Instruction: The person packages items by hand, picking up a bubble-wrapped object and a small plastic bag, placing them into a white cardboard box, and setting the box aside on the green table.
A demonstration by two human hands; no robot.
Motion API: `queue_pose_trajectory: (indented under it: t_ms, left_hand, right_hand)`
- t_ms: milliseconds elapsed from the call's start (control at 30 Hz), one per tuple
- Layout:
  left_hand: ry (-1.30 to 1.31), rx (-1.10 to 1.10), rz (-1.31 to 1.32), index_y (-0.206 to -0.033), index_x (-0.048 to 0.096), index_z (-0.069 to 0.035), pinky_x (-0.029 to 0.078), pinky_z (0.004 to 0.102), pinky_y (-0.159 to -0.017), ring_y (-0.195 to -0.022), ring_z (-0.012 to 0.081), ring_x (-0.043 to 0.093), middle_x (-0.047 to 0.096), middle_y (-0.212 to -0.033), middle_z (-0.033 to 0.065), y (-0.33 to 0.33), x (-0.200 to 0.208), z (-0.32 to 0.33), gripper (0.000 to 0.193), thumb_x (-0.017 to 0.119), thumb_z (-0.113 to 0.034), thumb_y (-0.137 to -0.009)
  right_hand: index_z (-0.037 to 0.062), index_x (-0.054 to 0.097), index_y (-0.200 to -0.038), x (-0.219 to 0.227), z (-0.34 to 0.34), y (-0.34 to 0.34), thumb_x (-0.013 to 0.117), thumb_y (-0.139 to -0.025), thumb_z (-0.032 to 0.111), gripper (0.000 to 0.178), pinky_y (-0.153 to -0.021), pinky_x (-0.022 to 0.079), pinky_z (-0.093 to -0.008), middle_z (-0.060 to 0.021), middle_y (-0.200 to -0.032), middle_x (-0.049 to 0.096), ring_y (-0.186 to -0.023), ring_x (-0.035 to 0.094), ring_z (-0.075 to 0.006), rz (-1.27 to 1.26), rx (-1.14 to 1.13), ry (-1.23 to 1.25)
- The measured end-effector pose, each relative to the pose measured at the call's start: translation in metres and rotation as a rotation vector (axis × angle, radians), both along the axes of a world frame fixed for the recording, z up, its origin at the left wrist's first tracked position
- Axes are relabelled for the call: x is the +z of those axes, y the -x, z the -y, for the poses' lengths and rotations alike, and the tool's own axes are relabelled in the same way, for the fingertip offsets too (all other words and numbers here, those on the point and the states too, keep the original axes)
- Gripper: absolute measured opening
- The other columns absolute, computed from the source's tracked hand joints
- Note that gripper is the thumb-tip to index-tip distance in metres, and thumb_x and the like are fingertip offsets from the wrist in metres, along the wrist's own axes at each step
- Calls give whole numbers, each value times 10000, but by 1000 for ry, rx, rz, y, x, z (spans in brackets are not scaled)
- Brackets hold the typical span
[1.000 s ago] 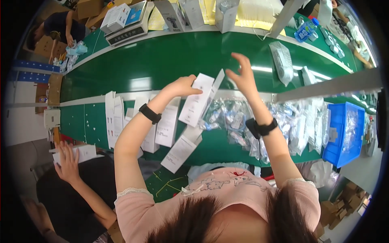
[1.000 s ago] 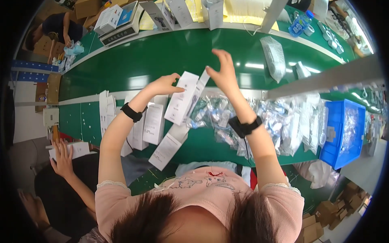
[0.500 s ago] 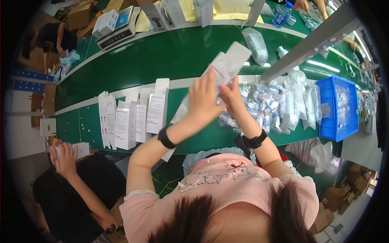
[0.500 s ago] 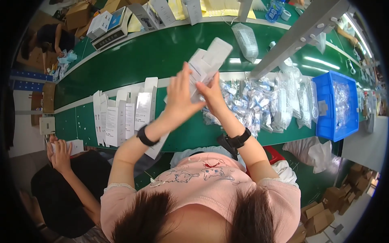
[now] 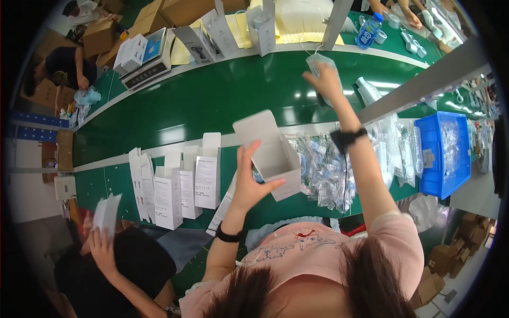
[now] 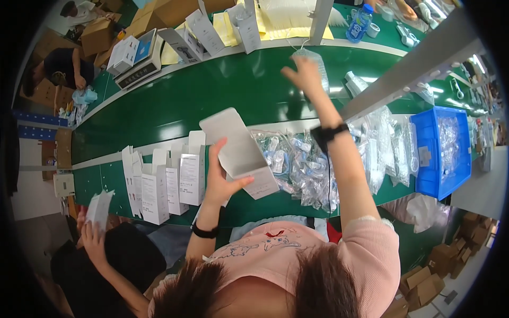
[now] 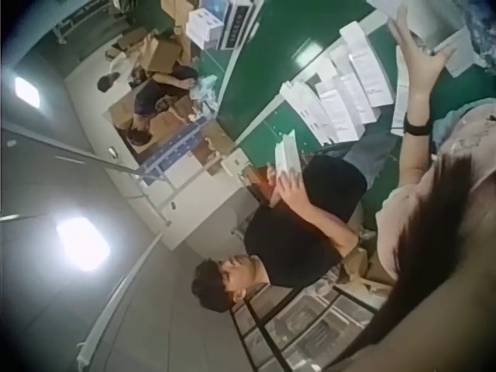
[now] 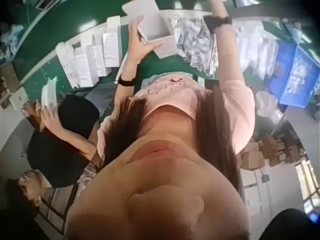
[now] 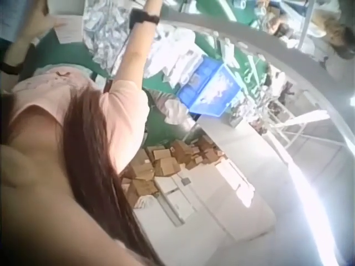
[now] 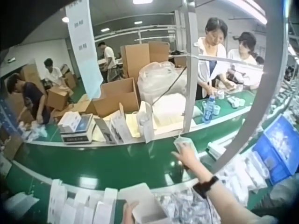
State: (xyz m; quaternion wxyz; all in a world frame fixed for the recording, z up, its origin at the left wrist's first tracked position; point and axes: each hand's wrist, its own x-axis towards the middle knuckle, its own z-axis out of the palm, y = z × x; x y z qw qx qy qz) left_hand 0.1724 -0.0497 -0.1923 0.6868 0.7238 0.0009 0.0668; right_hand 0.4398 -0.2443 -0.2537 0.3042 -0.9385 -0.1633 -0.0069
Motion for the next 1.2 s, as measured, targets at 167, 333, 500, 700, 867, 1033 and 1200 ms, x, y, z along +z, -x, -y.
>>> queue_pose_trajectory:
  t_ms: [167,333,500,700,867,1033,1200]
  left_hand:
    - [-442,-93,-33,-1189,404,-84,355,395,-923,-1105,340,390,342,-1173,165,13,-14,14,780,816,-211,-539]
    - [-461,-109,-98,-1158,407,-87,362,404,-912,-1109,371,387,334,-1195,200,24,-40,19,749,813,-233,-545]
    - [-500,49,-1,-1112,366,-71,374,419,-897,-1105,402,410,334,-1232,254,33,-57,22,730,813,-216,-553]
    - [-399,157,33,-1057,313,-56,384,408,-894,-1099,394,430,338,-1227,279,51,-69,50,732,822,-160,-540]
    - [-311,266,174,-1034,270,-55,380,418,-902,-1081,380,447,349,-1207,284,58,-77,66,755,828,-117,-530]
    - [-342,286,156,-1031,241,-65,368,431,-909,-1064,362,456,349,-1196,280,80,-64,77,776,837,-131,-538]
    - [-283,420,404,-1031,242,-67,358,430,-914,-1086,366,440,340,-1201,298,105,-88,45,771,839,-157,-551]
  right_hand:
    - [236,317,-1334,-74,5,-79,694,-696,298,743,-856,430,-436,-194,-1162,484,-1003,496,-420,-200,-310,457]
    - [212,238,-1365,-75,6,-71,677,-695,211,801,-808,457,-416,-206,-1111,501,-934,536,-383,-149,-111,373]
    - [100,352,-1245,27,9,31,598,-726,103,574,-711,491,-331,-101,-976,543,-840,576,-219,-71,-119,-1073]
    - [59,370,-1214,96,-1,178,585,-753,99,511,-774,449,-324,-82,-1015,508,-893,522,-181,-147,-274,-1554]
    - [61,394,-1207,65,-28,243,590,-766,143,489,-888,373,-373,-126,-1090,468,-1021,453,-236,314,-402,-839]
    - [45,556,-1035,69,-12,266,630,-730,174,339,-879,373,-362,-166,-1145,455,-1074,445,-265,476,221,-225]
    - [38,609,-990,47,22,248,608,-735,107,265,-820,420,-372,-164,-1083,525,-974,535,-304,22,136,-682]
